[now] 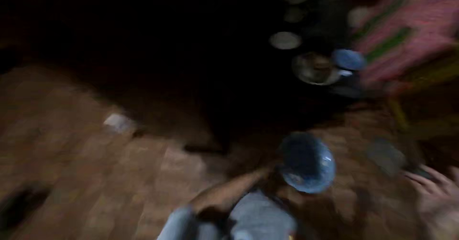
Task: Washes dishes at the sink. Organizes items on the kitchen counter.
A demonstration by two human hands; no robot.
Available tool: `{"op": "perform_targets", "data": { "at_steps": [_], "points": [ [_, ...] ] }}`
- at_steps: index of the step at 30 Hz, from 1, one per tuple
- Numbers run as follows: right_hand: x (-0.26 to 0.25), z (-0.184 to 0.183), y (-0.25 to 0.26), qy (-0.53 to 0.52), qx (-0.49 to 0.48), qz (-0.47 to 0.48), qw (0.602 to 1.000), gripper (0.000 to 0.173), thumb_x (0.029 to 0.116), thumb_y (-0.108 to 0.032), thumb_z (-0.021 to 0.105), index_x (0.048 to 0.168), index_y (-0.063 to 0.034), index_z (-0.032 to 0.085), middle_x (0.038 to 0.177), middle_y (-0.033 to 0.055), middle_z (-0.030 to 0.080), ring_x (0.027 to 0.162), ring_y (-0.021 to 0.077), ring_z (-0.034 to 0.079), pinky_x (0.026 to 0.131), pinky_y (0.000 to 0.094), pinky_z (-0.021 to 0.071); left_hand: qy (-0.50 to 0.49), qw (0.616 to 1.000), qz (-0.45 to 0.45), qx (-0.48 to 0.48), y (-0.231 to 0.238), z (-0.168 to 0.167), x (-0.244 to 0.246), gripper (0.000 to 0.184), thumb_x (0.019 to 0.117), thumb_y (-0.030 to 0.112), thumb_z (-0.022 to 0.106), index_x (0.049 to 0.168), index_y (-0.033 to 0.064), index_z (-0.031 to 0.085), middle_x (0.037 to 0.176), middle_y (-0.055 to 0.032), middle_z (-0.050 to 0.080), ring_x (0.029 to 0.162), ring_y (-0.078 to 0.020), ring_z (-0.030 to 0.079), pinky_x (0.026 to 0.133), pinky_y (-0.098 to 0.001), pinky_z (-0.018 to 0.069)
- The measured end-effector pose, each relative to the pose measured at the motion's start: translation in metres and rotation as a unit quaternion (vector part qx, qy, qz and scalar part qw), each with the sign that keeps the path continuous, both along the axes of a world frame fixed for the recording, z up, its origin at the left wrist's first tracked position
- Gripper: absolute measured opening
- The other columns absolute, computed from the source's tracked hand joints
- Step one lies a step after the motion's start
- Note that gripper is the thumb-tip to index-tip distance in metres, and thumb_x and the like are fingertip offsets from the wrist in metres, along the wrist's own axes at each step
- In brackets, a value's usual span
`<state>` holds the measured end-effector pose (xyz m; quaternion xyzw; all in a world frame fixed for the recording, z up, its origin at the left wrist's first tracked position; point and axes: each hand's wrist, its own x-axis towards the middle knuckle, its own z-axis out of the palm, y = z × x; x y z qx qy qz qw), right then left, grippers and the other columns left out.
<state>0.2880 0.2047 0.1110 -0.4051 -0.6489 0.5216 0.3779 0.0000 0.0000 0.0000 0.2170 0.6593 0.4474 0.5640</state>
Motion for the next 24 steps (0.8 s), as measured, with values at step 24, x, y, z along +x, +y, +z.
{"op": "perform_targets", "data": {
  "at_steps": [24],
  "points": [
    [0.408,-0.055,0.446,-0.095,-0.025,-0.528,0.844,0.049,0.1104,-0.018,0.037,0.155,0.0019,0.035,0.144,0.0272,0.052,0.123,0.0277,0.061,0.105,0.0412,0.0495,0.01,0.994,0.023,0.107,0.662,0.008,0.267,0.026,0.1087,0.015,0.045,0.11,-0.0032,0.062,0.09,-0.003,0.069,0.08,-0.0072,0.069,0.075,-0.0291,0.0603]
  ]
}}
